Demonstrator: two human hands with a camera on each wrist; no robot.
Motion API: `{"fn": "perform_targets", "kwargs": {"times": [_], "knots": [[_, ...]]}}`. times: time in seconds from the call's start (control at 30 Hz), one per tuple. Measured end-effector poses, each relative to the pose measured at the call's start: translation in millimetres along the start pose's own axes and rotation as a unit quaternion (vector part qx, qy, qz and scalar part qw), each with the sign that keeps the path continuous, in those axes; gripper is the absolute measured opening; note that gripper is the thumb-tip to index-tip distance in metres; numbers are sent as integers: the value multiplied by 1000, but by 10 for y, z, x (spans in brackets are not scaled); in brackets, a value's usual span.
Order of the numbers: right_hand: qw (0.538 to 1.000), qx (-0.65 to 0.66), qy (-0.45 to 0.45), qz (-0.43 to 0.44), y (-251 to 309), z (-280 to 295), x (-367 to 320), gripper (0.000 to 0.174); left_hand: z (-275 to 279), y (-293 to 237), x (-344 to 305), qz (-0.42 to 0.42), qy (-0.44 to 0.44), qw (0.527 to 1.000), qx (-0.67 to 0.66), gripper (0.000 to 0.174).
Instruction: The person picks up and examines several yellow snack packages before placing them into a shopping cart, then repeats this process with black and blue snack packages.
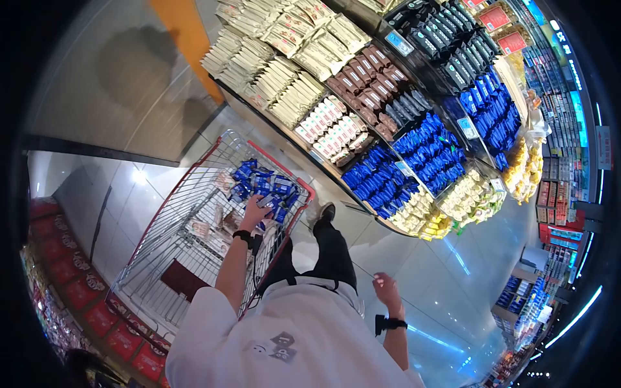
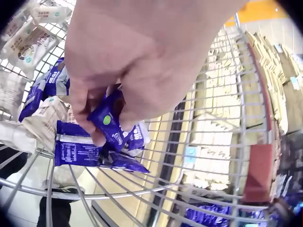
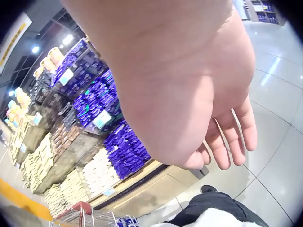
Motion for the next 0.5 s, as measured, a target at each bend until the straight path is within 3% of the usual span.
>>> {"fn": "perform_targets", "kwargs": {"times": [0.03, 0.17, 0.23, 0.33, 0.43, 0.5], "knots": [[999, -13, -18, 45, 204, 68, 120, 24, 131, -378, -268, 5, 4, 999, -37, 52], [978, -49, -59, 192, 1356, 333, 422, 27, 623, -1013, -719, -73, -21, 997, -35, 44], [966, -26, -44, 255, 1881, 327, 483, 29, 780, -1397, -1034, -104, 33, 992, -67, 38], [947, -27, -5, 320, 2725, 325, 428, 29, 890, -1878, -1533, -133, 44, 986, -94, 27], [913, 9, 41, 407, 3436, 248, 252, 30, 844, -2161, -2010, -140, 46, 982, -115, 21], [856, 9, 52, 515, 3855, 203, 1, 35, 738, -2240, -2262, -141, 49, 978, -145, 22]]}}
Point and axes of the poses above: each hand's wrist, its own x-axis towards the middle knuckle, its own z-axis out of the back of the hand, y = z × x, the point moved 5 cm from there along x, towards the middle knuckle, and after that the axes turned 4 degrees about -y, right-handed, at the moved point
